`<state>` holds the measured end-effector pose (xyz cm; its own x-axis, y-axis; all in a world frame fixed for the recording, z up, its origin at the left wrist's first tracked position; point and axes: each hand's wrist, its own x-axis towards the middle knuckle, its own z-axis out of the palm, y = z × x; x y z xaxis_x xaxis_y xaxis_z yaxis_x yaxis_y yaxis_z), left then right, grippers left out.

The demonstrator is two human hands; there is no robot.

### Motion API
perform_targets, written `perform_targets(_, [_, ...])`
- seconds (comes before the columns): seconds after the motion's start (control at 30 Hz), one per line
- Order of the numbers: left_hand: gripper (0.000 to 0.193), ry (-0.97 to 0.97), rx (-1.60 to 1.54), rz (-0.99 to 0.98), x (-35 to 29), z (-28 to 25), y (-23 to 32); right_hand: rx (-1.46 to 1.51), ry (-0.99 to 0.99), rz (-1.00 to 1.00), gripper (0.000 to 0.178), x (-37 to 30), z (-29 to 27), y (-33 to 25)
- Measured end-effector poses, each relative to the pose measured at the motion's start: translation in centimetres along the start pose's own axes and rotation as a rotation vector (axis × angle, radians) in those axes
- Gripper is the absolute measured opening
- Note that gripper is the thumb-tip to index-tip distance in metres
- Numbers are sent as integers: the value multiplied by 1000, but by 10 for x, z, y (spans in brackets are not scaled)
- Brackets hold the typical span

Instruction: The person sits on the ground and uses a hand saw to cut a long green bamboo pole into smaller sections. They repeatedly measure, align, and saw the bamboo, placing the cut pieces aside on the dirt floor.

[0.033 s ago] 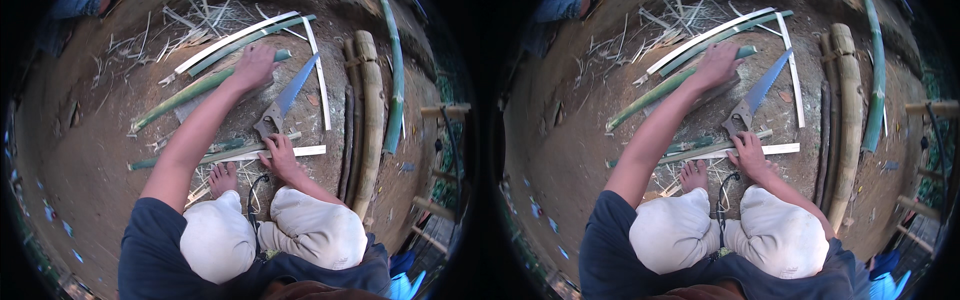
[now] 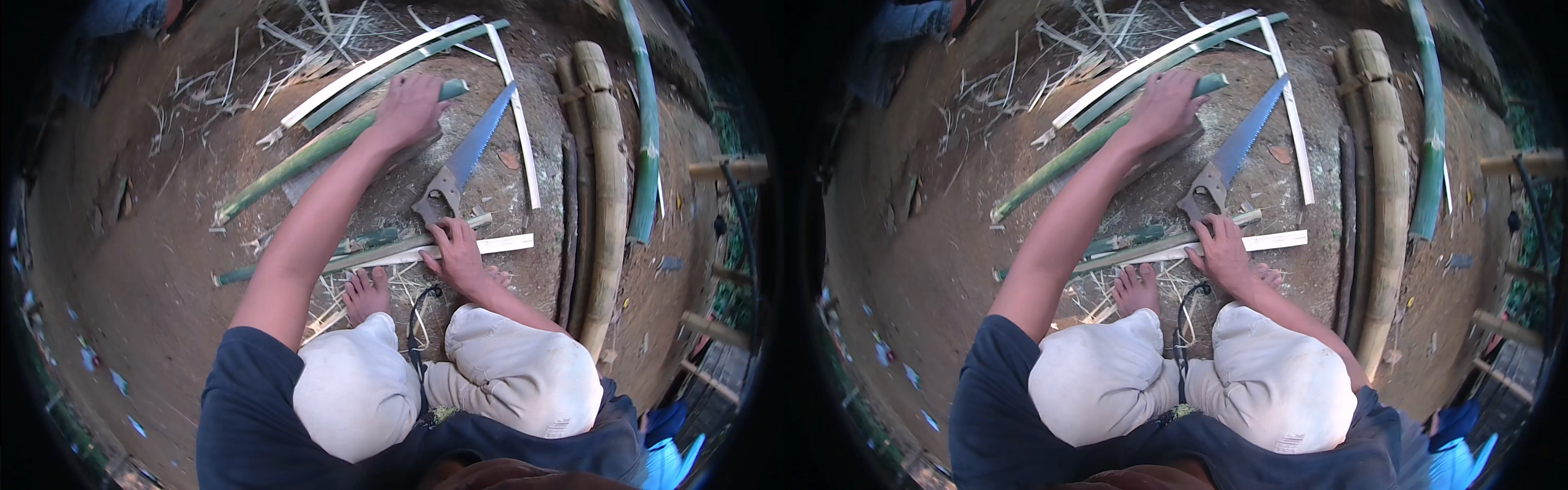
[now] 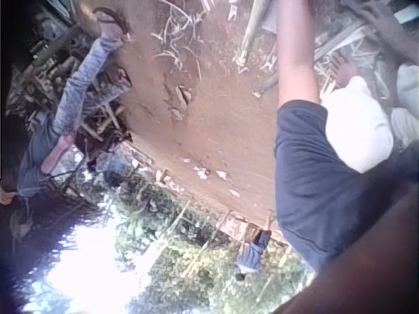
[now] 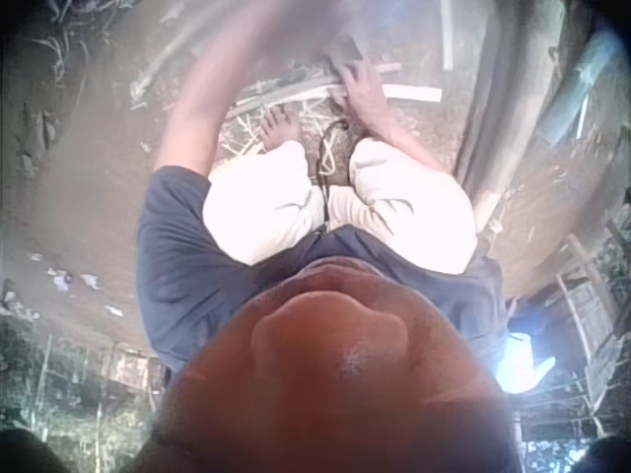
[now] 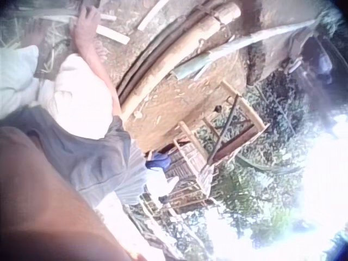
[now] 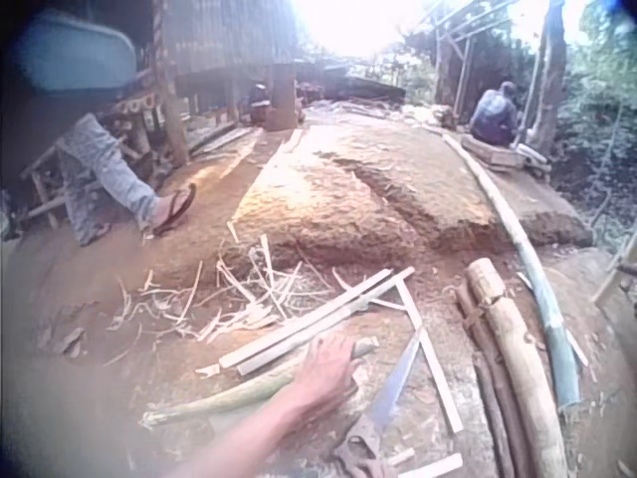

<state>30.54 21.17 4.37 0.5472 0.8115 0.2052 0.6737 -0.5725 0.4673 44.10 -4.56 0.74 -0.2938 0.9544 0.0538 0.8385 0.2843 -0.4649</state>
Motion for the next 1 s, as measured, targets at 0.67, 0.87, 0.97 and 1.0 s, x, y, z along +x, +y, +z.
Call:
perform_targets(0.67, [38,-10,116,35,1,-2,2,562,649,336,65,-51,-92,55])
perform_targets(0.87, [41,-10,90,35,3,0,6,588,698,129,49,-9,-87,62])
perform_targets(0.97, [42,-8,109,34,3,-2,3,614,649,68,50,2,-85,64])
perform_targets(1.0, [42,-11,113,33,3,-2,2,598,641,49,50,3,-85,65])
